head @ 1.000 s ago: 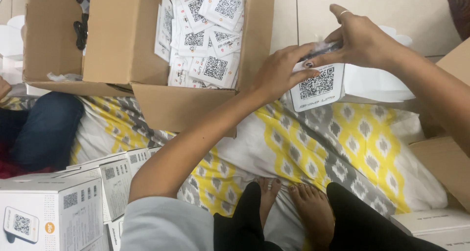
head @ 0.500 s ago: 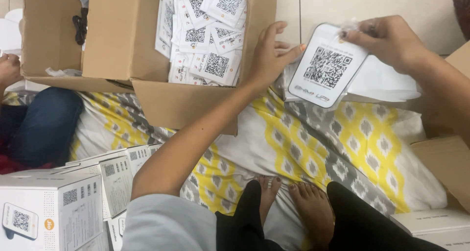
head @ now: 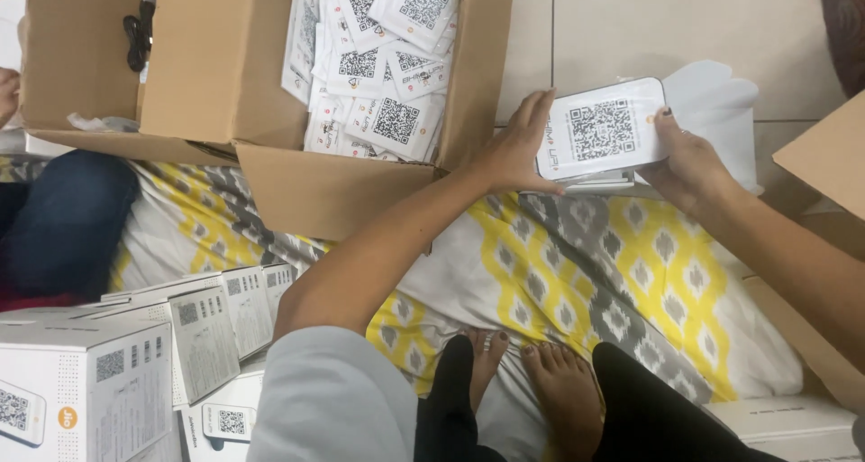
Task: The person packs electronic devices into retail boxes.
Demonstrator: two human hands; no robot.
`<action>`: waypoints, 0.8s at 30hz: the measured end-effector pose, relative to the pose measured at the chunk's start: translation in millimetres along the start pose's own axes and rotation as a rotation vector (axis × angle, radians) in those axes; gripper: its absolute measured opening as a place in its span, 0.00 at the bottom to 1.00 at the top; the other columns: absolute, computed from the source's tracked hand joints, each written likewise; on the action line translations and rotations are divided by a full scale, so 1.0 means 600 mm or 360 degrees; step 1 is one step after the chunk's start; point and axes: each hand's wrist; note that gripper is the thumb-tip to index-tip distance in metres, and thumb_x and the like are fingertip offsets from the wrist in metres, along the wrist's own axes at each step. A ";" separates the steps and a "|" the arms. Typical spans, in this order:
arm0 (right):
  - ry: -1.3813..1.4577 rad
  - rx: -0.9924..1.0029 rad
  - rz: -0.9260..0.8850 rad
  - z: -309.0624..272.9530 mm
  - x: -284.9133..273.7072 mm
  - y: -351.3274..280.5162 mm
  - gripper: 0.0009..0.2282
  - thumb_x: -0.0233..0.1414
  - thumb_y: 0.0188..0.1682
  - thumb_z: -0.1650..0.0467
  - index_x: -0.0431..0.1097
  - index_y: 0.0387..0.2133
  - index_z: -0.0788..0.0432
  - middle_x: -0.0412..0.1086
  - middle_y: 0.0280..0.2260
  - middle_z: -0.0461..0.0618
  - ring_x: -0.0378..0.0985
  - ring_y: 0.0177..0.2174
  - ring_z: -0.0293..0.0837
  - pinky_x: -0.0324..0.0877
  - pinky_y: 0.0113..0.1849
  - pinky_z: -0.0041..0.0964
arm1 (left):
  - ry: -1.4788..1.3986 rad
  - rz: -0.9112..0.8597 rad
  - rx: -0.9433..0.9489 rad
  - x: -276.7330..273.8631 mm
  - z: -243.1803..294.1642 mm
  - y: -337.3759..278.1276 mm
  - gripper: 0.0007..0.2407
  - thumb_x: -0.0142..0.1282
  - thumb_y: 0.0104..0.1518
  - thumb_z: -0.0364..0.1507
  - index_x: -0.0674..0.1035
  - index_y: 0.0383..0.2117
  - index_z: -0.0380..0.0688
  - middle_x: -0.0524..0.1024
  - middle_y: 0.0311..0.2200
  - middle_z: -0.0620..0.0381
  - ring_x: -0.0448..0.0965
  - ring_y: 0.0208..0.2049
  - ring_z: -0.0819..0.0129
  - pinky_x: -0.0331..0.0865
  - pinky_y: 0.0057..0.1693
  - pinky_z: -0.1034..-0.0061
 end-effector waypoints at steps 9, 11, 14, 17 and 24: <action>0.0048 0.0202 -0.0024 0.061 -0.002 0.019 0.23 0.35 0.60 0.56 0.58 0.60 0.59 0.65 0.58 0.50 0.69 0.55 0.44 0.67 0.56 0.42 | -0.0187 -0.0409 -0.0424 0.021 -0.024 0.007 0.57 0.76 0.29 0.37 0.46 0.68 0.36 0.55 0.61 0.35 0.65 0.61 0.40 0.66 0.63 0.60; 0.0095 0.0183 -0.0002 0.073 -0.011 0.033 0.23 0.34 0.60 0.56 0.57 0.61 0.57 0.63 0.59 0.48 0.68 0.56 0.42 0.67 0.56 0.42 | 0.0204 -0.0467 -0.0416 0.003 -0.012 0.021 0.54 0.76 0.26 0.36 0.52 0.66 0.42 0.63 0.54 0.40 0.67 0.56 0.41 0.63 0.62 0.56; 0.0047 0.0210 0.0029 0.056 0.006 0.021 0.22 0.34 0.60 0.57 0.57 0.61 0.57 0.64 0.58 0.49 0.69 0.55 0.43 0.67 0.55 0.42 | 0.0285 -0.0500 -0.0444 0.002 -0.015 0.025 0.54 0.77 0.24 0.36 0.53 0.65 0.44 0.65 0.50 0.41 0.68 0.53 0.43 0.62 0.60 0.56; -0.0005 0.0245 0.0021 0.050 0.013 0.019 0.22 0.33 0.61 0.57 0.56 0.62 0.56 0.63 0.57 0.50 0.67 0.53 0.42 0.67 0.52 0.42 | 0.0303 -0.0540 -0.0446 -0.003 -0.022 0.020 0.53 0.76 0.26 0.36 0.54 0.66 0.43 0.65 0.50 0.42 0.68 0.54 0.44 0.63 0.61 0.57; -0.0674 0.0250 -0.0001 0.077 -0.010 0.050 0.22 0.45 0.61 0.63 0.64 0.55 0.73 0.71 0.47 0.58 0.75 0.40 0.46 0.73 0.45 0.44 | 0.0581 -0.0657 -0.0378 -0.003 -0.036 0.000 0.56 0.78 0.25 0.38 0.53 0.65 0.35 0.64 0.52 0.40 0.66 0.56 0.45 0.60 0.62 0.56</action>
Point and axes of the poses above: each hand's wrist, its own y-axis towards the middle knuckle, its own x-axis out of the palm, z = x × y
